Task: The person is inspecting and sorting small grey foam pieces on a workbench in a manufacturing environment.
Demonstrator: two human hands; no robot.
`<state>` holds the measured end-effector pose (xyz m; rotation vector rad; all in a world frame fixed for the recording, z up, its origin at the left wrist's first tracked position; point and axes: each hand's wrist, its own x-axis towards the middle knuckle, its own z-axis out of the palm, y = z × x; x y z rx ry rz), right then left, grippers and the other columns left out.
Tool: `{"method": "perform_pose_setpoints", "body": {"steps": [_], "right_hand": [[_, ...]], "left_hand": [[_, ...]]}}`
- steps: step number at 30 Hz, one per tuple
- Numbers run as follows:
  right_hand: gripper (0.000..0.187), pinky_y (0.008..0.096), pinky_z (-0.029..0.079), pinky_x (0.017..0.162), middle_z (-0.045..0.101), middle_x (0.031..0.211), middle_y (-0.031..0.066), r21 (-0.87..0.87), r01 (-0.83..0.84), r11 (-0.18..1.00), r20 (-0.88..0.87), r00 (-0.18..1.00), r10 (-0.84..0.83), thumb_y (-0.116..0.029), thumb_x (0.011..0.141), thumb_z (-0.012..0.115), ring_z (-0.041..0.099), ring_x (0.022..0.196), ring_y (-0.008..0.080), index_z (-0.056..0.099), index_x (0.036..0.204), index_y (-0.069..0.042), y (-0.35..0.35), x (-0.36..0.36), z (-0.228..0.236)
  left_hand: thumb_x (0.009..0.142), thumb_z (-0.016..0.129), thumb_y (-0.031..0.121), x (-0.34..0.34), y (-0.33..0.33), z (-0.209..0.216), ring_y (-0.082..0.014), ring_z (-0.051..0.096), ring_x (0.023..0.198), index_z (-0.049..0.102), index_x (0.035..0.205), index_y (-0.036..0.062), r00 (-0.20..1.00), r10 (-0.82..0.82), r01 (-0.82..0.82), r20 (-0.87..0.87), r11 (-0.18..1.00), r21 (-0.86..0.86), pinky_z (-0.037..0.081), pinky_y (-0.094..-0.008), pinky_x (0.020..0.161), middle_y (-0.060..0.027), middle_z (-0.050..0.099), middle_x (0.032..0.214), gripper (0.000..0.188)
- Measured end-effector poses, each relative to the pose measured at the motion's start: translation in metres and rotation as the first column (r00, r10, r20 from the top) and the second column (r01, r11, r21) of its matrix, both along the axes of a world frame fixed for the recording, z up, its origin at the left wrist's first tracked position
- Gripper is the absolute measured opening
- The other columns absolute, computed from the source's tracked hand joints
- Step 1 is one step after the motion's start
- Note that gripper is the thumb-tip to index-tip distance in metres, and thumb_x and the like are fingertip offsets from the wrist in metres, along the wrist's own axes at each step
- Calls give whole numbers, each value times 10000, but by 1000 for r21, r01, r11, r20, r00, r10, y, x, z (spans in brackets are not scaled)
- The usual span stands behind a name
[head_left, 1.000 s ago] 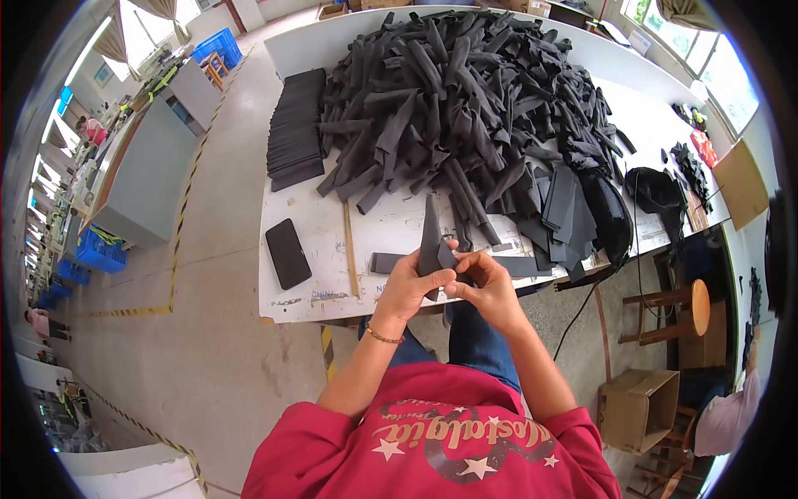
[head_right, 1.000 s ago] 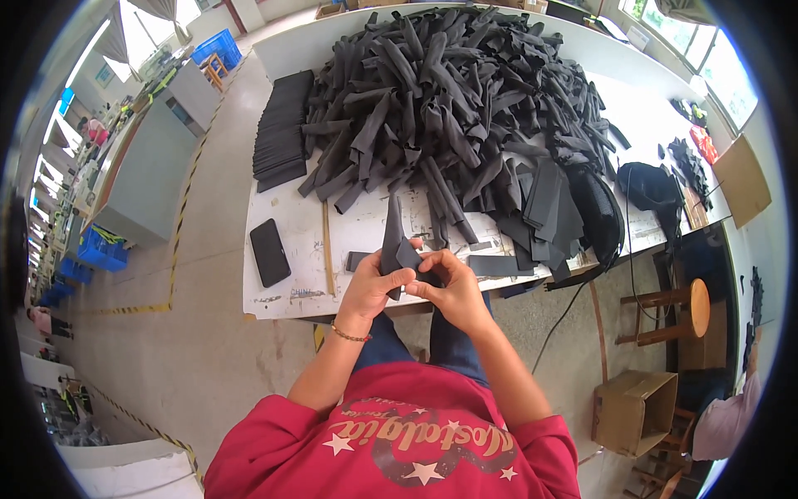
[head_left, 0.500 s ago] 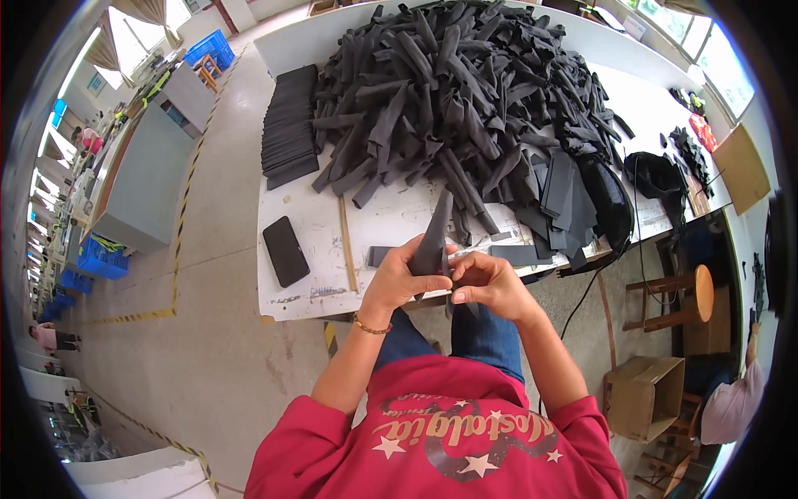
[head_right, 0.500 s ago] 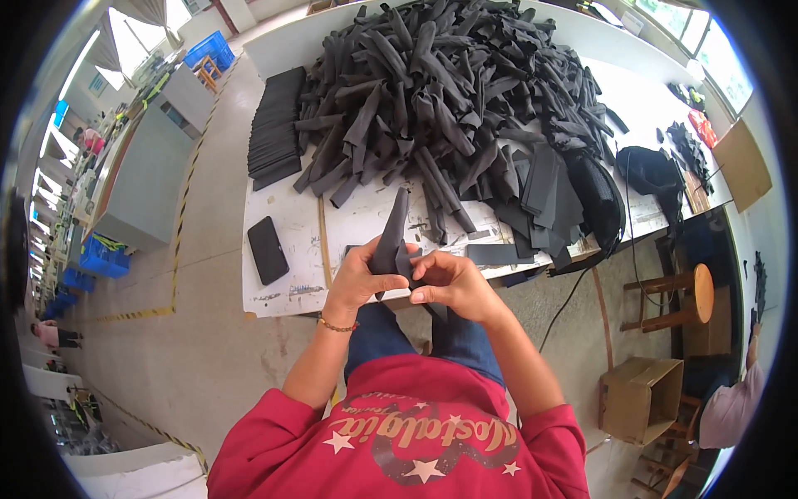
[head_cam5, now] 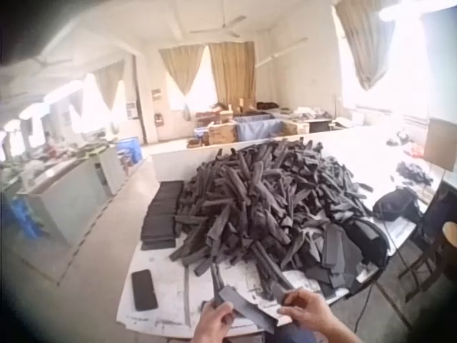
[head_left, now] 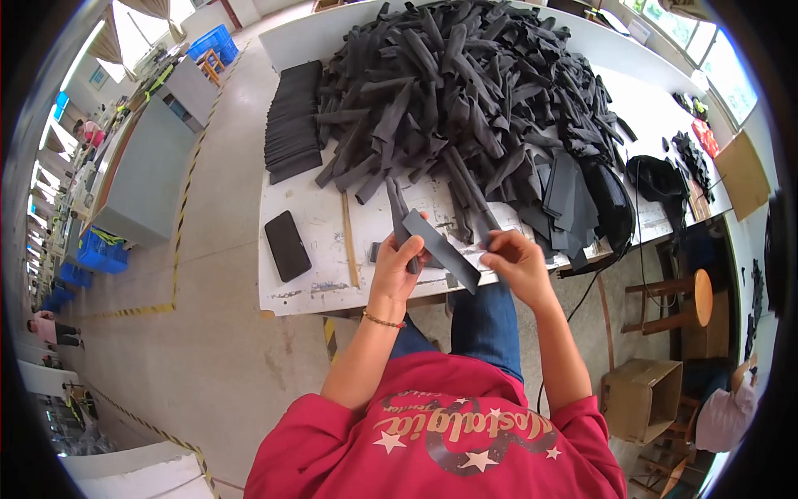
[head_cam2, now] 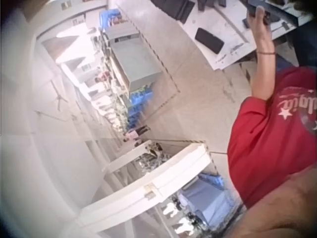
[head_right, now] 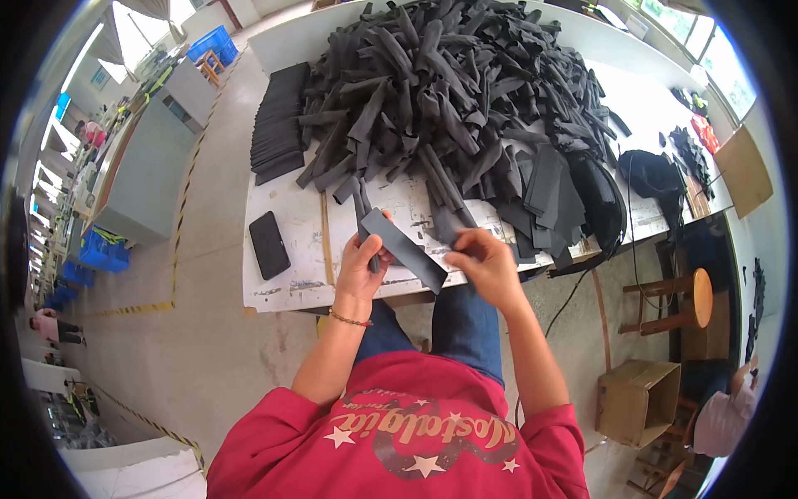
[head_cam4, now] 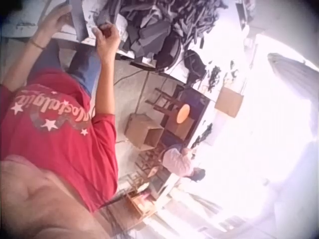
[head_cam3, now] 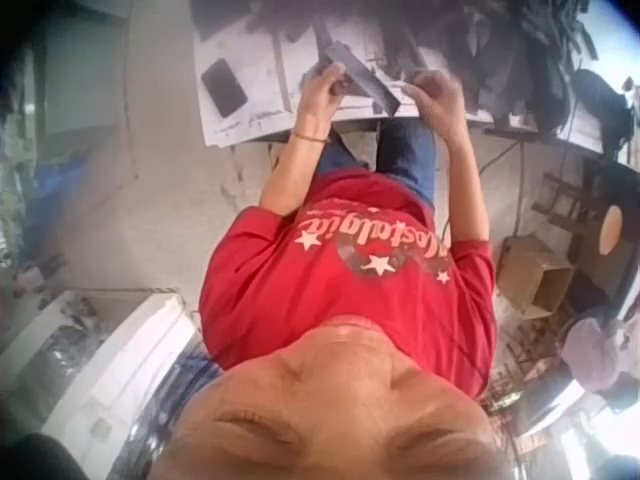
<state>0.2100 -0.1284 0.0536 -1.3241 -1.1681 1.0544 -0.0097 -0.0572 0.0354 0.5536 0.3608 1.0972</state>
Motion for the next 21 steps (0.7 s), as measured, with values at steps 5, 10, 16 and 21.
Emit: {"method": "perform_pose_setpoints", "body": {"steps": [5,10,16,21], "right_hand": [[362,359,438,919,562,1149,169,413,111,904,818,391,-421,-118,768,760,561,1057,254,558,1050,-12,18,36,-30],[306,344,459,814,564,1018,145,9,-142,990,303,944,133,-113,808,718,572,920,279,527,1028,-19,23,-59,18],[438,344,456,867,576,1111,156,267,-55,962,479,874,-83,-52,793,713,572,1002,320,553,1200,-28,13,-64,4],[442,368,434,897,576,1104,126,249,-32,968,502,859,-100,-50,764,733,562,988,304,619,1191,-58,-1,-61,3]], "left_hand": [[775,802,146,9,6,-6,-103,532,723,573,1206,-27,988,33,-34,-151,999,0,431,-245,646,-8,596,865,518],[803,780,151,13,-1,-10,-85,526,713,585,1210,-18,975,49,-60,-218,997,-45,440,-245,645,-3,597,865,481],[959,544,432,-7,20,-5,-97,519,739,562,1250,31,969,146,-185,-201,964,-193,455,-252,662,-18,560,861,495],[936,617,301,-22,27,-21,-115,583,804,594,1207,61,950,195,-256,-245,934,-249,505,-276,721,-18,616,930,362]]}}
